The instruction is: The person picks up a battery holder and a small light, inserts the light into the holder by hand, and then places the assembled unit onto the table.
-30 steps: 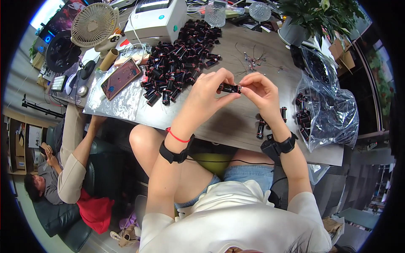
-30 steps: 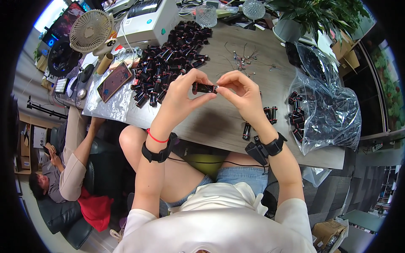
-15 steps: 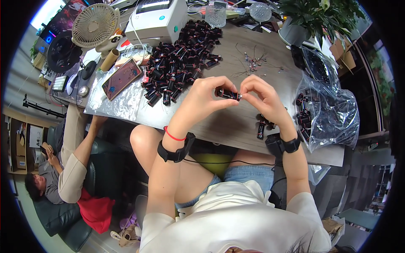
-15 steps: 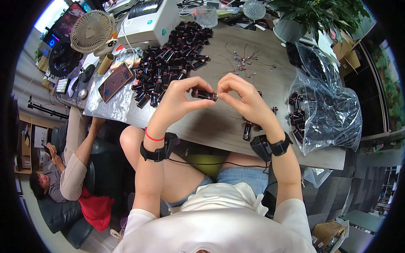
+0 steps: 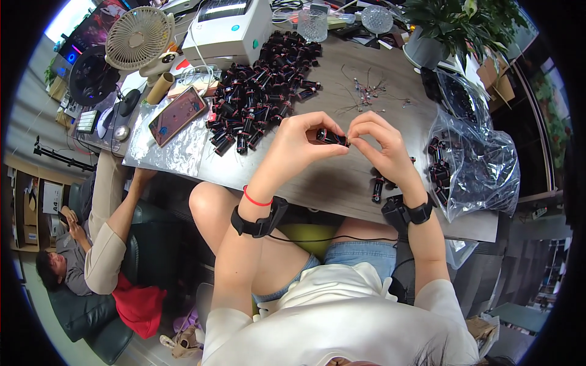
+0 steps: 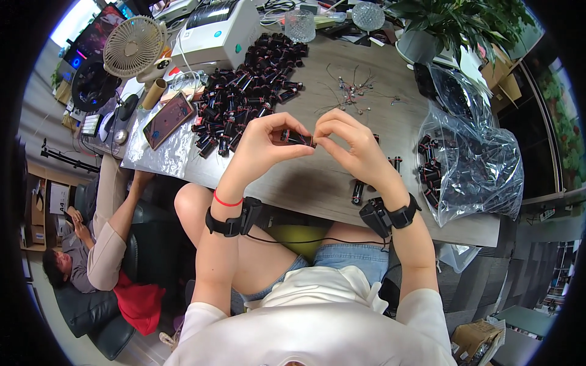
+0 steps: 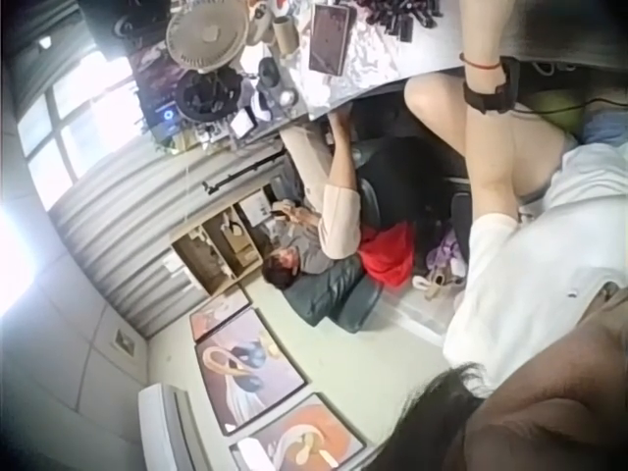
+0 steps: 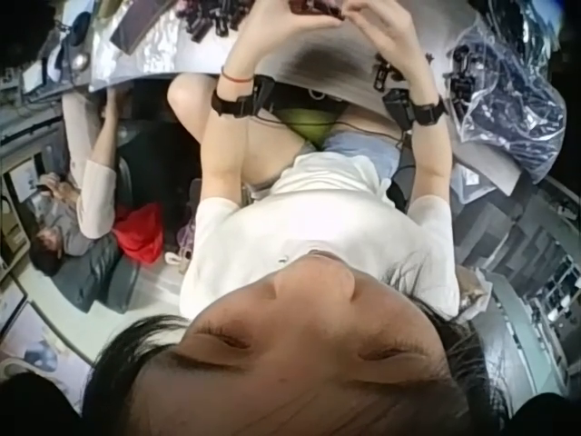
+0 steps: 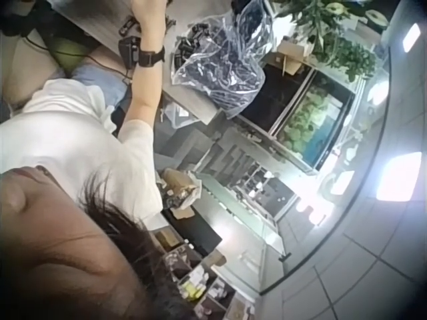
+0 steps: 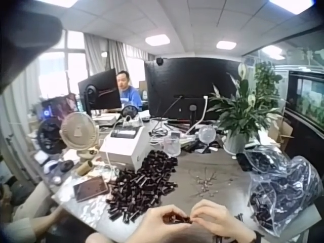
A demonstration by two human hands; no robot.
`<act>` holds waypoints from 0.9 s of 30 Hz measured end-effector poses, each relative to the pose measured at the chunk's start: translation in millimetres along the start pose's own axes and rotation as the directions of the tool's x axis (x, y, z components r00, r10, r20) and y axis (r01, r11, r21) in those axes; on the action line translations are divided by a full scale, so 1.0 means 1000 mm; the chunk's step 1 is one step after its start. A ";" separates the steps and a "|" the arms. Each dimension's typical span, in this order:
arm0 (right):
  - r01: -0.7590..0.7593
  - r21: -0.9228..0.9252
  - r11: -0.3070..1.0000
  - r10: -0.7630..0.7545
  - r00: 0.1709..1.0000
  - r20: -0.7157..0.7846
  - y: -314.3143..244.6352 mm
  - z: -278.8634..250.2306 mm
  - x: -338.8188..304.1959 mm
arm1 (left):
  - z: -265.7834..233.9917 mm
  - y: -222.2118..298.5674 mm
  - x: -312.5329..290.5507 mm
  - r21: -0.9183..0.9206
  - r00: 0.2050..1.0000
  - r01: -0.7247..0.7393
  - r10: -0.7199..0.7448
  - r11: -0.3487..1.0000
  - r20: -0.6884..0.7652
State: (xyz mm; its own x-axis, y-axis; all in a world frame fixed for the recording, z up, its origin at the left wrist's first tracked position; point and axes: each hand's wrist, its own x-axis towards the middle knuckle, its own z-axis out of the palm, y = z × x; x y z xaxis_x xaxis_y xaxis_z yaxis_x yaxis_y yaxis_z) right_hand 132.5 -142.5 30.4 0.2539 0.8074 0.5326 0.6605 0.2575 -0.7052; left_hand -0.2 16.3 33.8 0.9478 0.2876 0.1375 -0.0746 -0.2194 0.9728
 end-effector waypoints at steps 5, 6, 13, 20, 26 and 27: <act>-0.074 0.071 0.995 0.071 0.996 0.052 0.003 -0.006 0.001 | 0.007 -0.004 -0.001 0.041 0.998 -0.014 0.017 0.999 -0.068; -0.098 0.104 0.990 0.091 0.994 0.066 0.004 -0.007 0.000 | 0.009 -0.003 -0.002 0.041 0.998 -0.017 0.019 0.999 -0.064; -0.376 0.573 0.728 0.355 0.922 0.155 0.006 -0.007 0.001 | 0.018 0.000 -0.001 0.280 0.916 -0.304 0.360 0.911 -0.178; -0.380 0.602 0.703 0.412 0.907 0.090 0.000 -0.005 -0.002 | 0.021 -0.001 -0.002 0.419 0.793 -0.456 0.573 0.785 -0.210; -0.277 0.604 0.747 0.345 0.938 0.004 -0.015 -0.001 0.000 | 0.026 0.000 -0.006 0.525 0.644 -0.556 0.733 0.645 -0.220; -0.278 0.605 0.746 0.347 0.938 0.003 -0.017 -0.001 0.000 | 0.026 0.001 -0.008 0.565 0.617 -0.559 0.760 0.607 -0.206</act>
State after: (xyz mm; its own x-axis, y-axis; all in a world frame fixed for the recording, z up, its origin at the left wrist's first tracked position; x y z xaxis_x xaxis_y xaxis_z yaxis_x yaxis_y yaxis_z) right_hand 122.0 -147.2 42.7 0.4651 0.8481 0.2537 -0.0052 0.2891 -0.9573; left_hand 0.3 -10.8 28.6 0.4640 0.2028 0.8623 -0.4003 -0.8204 0.4083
